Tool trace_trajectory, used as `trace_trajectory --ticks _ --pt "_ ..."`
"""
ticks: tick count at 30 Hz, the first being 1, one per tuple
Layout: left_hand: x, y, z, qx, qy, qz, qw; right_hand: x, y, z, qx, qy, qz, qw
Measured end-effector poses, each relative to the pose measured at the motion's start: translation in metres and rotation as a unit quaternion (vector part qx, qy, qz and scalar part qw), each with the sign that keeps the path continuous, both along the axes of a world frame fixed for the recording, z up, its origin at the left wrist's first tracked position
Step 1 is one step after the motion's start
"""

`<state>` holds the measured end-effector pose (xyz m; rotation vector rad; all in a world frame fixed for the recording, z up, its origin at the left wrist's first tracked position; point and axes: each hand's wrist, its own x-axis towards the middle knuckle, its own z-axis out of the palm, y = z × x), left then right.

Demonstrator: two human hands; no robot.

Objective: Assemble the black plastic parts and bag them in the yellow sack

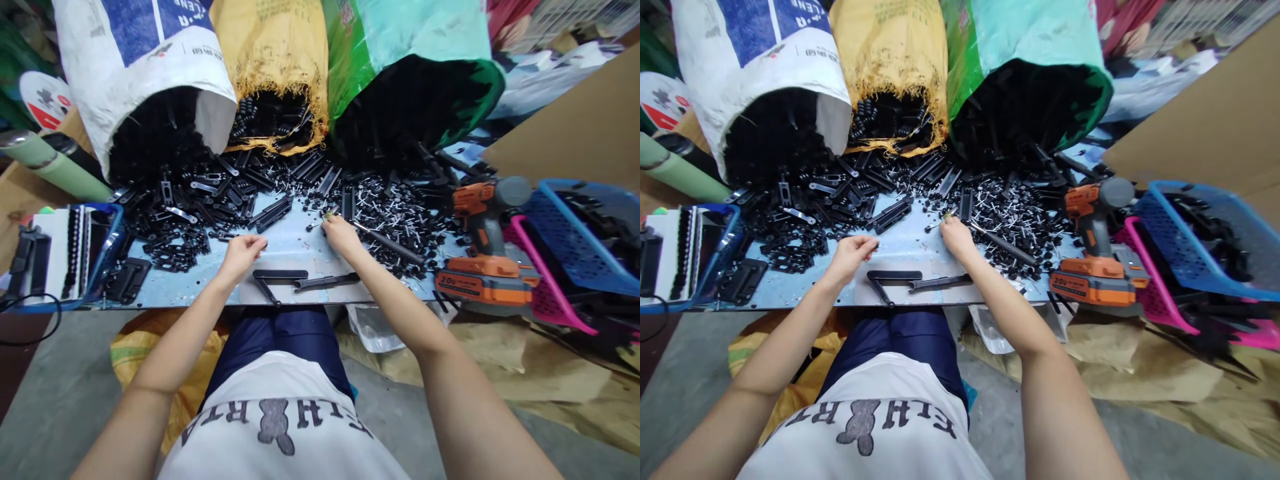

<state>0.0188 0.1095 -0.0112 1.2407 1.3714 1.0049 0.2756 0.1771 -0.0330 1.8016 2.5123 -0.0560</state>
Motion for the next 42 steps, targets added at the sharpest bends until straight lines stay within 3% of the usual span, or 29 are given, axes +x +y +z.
trace_trajectory --ticks 4,8,11,18,24,28,33,38,42 --pt "-0.038 -0.04 -0.009 -0.138 -0.172 0.041 0.974 0.004 -0.022 0.003 0.061 0.173 0.001 0.983" --pt "-0.037 -0.048 -0.019 -0.149 -0.174 0.034 0.973 -0.006 -0.061 0.018 0.069 0.389 0.013 0.919" --pt "-0.038 -0.045 -0.019 -0.134 -0.127 0.004 0.983 -0.018 -0.085 0.022 0.05 0.446 0.029 0.893" --pt "-0.04 -0.041 -0.018 -0.055 0.007 -0.028 0.998 -0.027 -0.103 0.016 0.057 0.397 0.123 0.908" --pt "-0.037 -0.042 -0.024 -0.004 0.051 -0.023 0.998 -0.023 -0.108 0.018 0.044 0.359 0.151 0.92" --pt "-0.038 -0.043 -0.023 0.011 0.074 -0.007 0.997 -0.023 -0.109 0.017 0.06 0.339 0.151 0.927" --pt "-0.039 -0.045 -0.018 -0.015 0.066 -0.074 0.995 -0.022 -0.107 0.016 0.081 0.347 0.173 0.918" --pt "-0.04 -0.039 -0.02 -0.04 0.067 -0.063 0.995 -0.021 -0.109 0.019 0.08 0.298 0.183 0.933" --pt "-0.039 -0.041 -0.017 0.002 0.168 -0.071 0.983 -0.024 -0.11 0.021 0.063 0.246 0.185 0.949"
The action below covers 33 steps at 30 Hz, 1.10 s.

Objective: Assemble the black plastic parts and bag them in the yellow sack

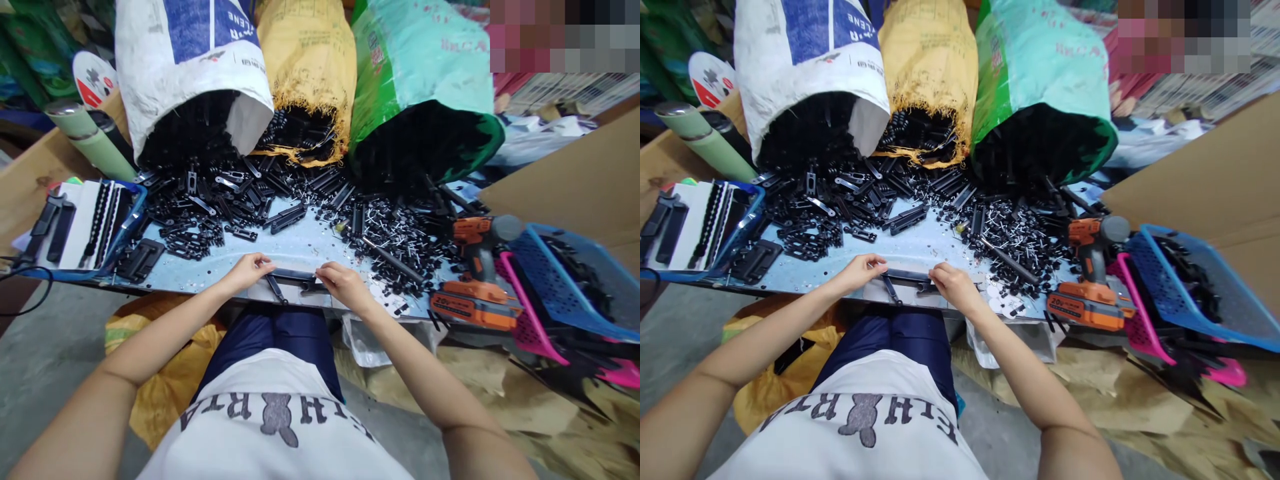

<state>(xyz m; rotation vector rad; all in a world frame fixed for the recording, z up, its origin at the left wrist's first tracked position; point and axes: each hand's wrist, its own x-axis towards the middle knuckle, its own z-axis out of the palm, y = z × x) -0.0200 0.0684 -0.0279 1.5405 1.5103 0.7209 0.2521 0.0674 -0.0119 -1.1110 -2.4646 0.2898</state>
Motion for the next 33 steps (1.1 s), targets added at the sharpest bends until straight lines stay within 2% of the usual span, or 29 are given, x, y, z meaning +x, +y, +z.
trace_trajectory --ticks 2,3,5,6,8,11,14,18,21,23,25,27,30,33 --pt "0.009 -0.007 0.004 0.113 0.087 0.01 0.99 -0.001 0.0 -0.004 0.003 -0.013 0.014 1.0" --pt "0.016 -0.011 0.006 0.179 0.127 -0.008 0.976 -0.001 0.0 -0.007 0.009 -0.01 0.015 1.0" --pt "0.036 -0.019 0.006 0.275 0.195 -0.099 0.936 0.002 -0.002 -0.018 0.021 0.014 0.006 1.0" --pt "0.047 -0.022 0.005 0.292 0.226 -0.151 0.917 0.004 -0.003 -0.024 0.025 0.028 0.001 0.999" --pt "0.066 -0.023 0.0 0.275 0.281 -0.22 0.893 0.011 -0.007 -0.038 0.024 0.046 0.003 0.999" --pt "0.081 -0.016 -0.011 0.229 0.316 -0.251 0.886 0.021 -0.009 -0.056 0.022 0.035 0.026 0.999" --pt "0.082 -0.01 -0.017 0.233 0.302 -0.267 0.885 0.029 -0.003 -0.065 0.023 0.016 0.074 0.997" --pt "0.08 -0.015 -0.015 0.236 0.28 -0.236 0.9 0.037 0.008 -0.054 0.017 -0.017 0.14 0.99" --pt "0.074 -0.035 -0.013 0.285 0.245 -0.193 0.906 0.028 0.004 -0.038 0.04 -0.03 0.11 0.993" --pt "0.067 -0.052 -0.013 0.29 0.258 -0.134 0.912 0.009 -0.002 -0.03 0.054 0.0 0.075 0.996" --pt "0.062 -0.065 -0.014 0.228 0.314 -0.053 0.92 -0.019 -0.006 -0.025 0.045 0.03 0.072 0.996" --pt "0.06 -0.072 -0.015 0.135 0.365 0.005 0.921 -0.049 -0.006 -0.025 0.021 0.028 0.103 0.994" --pt "0.063 -0.07 -0.015 0.046 0.378 0.023 0.925 -0.079 -0.003 -0.028 -0.008 0.014 0.127 0.992" --pt "0.065 -0.063 -0.016 0.021 0.364 0.024 0.931 -0.087 -0.001 -0.034 -0.017 0.002 0.104 0.994"
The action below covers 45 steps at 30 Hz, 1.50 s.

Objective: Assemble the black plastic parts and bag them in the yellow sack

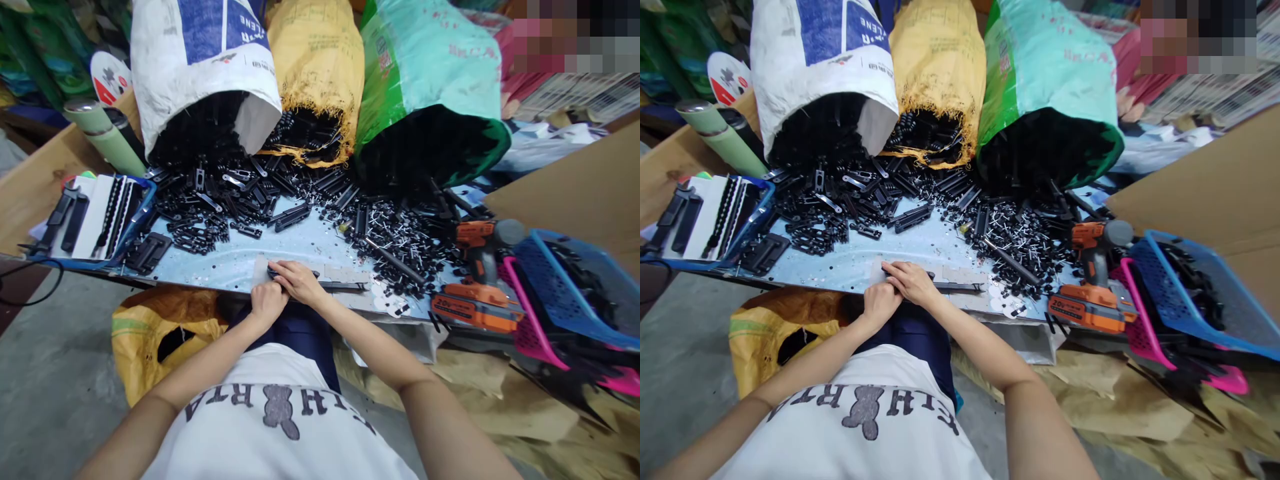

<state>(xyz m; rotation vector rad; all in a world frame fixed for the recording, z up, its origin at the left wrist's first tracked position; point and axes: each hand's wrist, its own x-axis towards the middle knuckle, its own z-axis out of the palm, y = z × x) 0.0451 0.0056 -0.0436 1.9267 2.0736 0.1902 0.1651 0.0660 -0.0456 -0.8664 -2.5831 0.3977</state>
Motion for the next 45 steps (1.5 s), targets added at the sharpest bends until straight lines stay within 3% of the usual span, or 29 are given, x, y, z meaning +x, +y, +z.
trace_trajectory --ticks 7,11,13,16,18,20,24,28,31,37,39,41,43,45 --pt "-0.012 0.002 -0.004 0.014 -0.006 -0.014 1.0 -0.003 -0.003 -0.008 0.018 -0.112 -0.05 0.992" --pt "-0.022 -0.001 -0.004 0.042 0.0 -0.041 0.998 0.01 -0.014 -0.002 0.041 -0.079 -0.021 0.996" --pt "-0.031 0.002 -0.003 0.112 -0.005 -0.112 0.987 0.034 -0.023 -0.001 0.087 -0.048 -0.046 0.994" --pt "-0.039 0.02 -0.002 0.228 0.003 -0.291 0.929 0.082 -0.032 -0.006 0.165 -0.047 -0.18 0.969" --pt "-0.036 0.037 -0.001 0.238 0.025 -0.399 0.885 0.108 -0.033 -0.01 0.182 -0.087 -0.228 0.952" --pt "-0.028 0.054 0.0 0.209 0.045 -0.44 0.872 0.121 -0.031 -0.01 0.171 -0.127 -0.229 0.95" --pt "-0.018 0.067 0.007 0.172 0.018 -0.422 0.89 0.12 -0.025 0.004 0.138 -0.143 -0.215 0.956" --pt "-0.024 0.062 0.016 0.144 -0.04 -0.379 0.913 0.117 -0.021 0.02 0.056 -0.129 -0.176 0.974" --pt "-0.025 0.058 0.018 0.138 -0.022 -0.337 0.931 0.113 -0.021 0.025 0.0 -0.121 -0.14 0.983" --pt "-0.018 0.061 0.002 0.199 0.055 -0.246 0.947 0.107 -0.007 0.033 0.04 -0.174 -0.137 0.974" --pt "-0.018 0.064 -0.004 0.212 0.073 -0.235 0.946 0.12 0.007 0.034 0.057 -0.189 -0.18 0.964" --pt "-0.021 0.064 -0.01 0.219 0.084 -0.24 0.942 0.142 0.023 0.032 0.087 -0.215 -0.294 0.927" --pt "-0.024 0.06 -0.014 0.231 0.079 -0.284 0.927 0.167 0.038 0.028 0.102 -0.259 -0.403 0.872" --pt "-0.028 0.054 -0.016 0.24 0.072 -0.339 0.907 0.187 0.049 0.022 0.093 -0.302 -0.434 0.844"
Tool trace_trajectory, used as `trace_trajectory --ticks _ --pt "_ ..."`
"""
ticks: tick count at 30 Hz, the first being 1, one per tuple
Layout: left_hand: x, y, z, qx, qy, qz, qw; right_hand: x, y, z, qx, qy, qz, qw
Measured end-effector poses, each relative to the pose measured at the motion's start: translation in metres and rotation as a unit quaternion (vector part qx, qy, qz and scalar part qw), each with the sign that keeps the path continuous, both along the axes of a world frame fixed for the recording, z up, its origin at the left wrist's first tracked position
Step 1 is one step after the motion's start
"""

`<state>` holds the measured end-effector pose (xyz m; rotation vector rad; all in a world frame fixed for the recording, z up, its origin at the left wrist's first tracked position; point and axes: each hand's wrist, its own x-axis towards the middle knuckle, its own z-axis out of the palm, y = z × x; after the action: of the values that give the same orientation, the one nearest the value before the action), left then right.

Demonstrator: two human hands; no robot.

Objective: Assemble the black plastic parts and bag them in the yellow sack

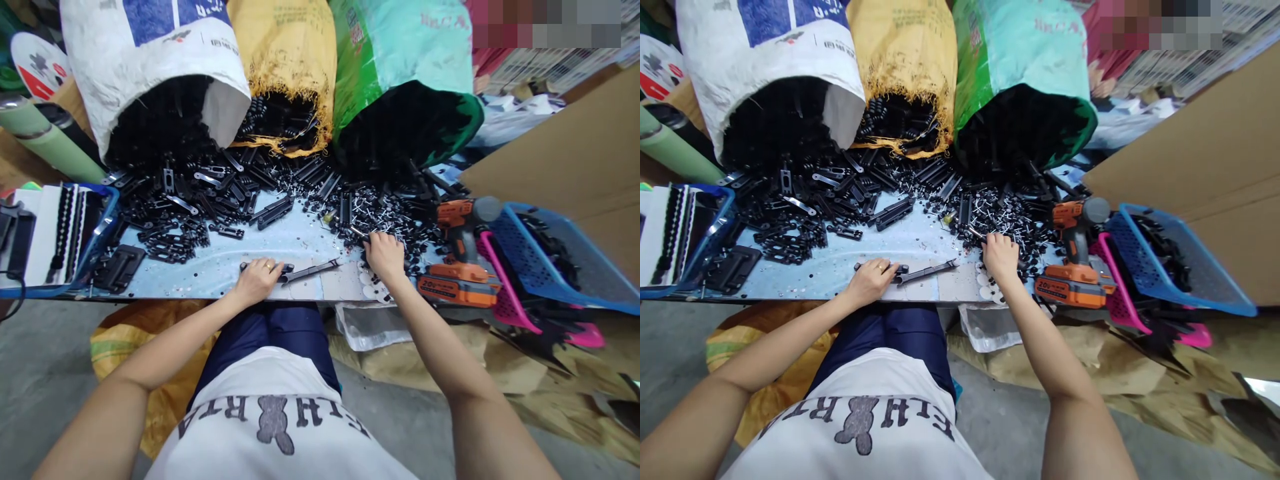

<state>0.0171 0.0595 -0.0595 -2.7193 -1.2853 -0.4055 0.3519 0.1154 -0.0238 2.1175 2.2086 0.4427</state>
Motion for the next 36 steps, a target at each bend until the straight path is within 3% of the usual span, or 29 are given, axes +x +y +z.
trace_trajectory --ticks 2,4,7,10,13,15,18,20,26,28,30,32,36 --pt "-0.003 -0.006 -0.001 -0.001 0.012 -0.018 1.0 0.009 0.007 -0.004 -0.026 -0.018 0.01 0.999" --pt "-0.003 -0.01 0.0 -0.011 0.025 0.006 1.0 0.007 0.008 -0.003 -0.043 -0.012 0.017 0.999" --pt "0.0 -0.013 0.001 -0.032 0.035 0.038 0.998 -0.007 -0.006 0.012 -0.071 0.062 0.016 0.995" --pt "0.003 -0.013 0.003 -0.04 0.039 0.049 0.997 -0.026 -0.043 0.036 -0.072 0.19 0.061 0.977" --pt "0.005 -0.014 0.003 -0.044 0.041 0.056 0.997 -0.048 -0.092 0.051 -0.024 0.281 0.128 0.951" --pt "0.005 -0.014 0.004 -0.049 0.045 0.057 0.996 -0.061 -0.119 0.05 -0.026 0.282 0.136 0.949" --pt "0.006 -0.015 0.007 -0.052 0.05 0.056 0.996 -0.069 -0.139 0.04 -0.099 0.228 0.122 0.961" --pt "0.005 -0.015 0.009 -0.059 0.04 0.05 0.996 -0.06 -0.135 0.035 -0.109 0.204 0.104 0.967" --pt "0.001 -0.009 0.008 -0.06 0.016 0.069 0.996 -0.001 -0.076 0.028 0.013 0.099 -0.03 0.995" --pt "0.001 -0.002 0.007 -0.059 0.026 0.08 0.995 -0.001 -0.058 0.019 0.041 0.071 0.025 0.996" --pt "0.002 0.006 0.008 -0.066 0.032 0.081 0.994 -0.02 -0.046 0.006 0.041 0.063 0.155 0.985" --pt "0.002 0.015 0.012 -0.074 0.03 0.085 0.993 -0.048 -0.037 -0.006 0.005 0.061 0.272 0.96" --pt "-0.01 0.013 0.029 -0.088 -0.015 0.077 0.993 -0.084 -0.029 -0.005 -0.067 0.098 0.387 0.915"
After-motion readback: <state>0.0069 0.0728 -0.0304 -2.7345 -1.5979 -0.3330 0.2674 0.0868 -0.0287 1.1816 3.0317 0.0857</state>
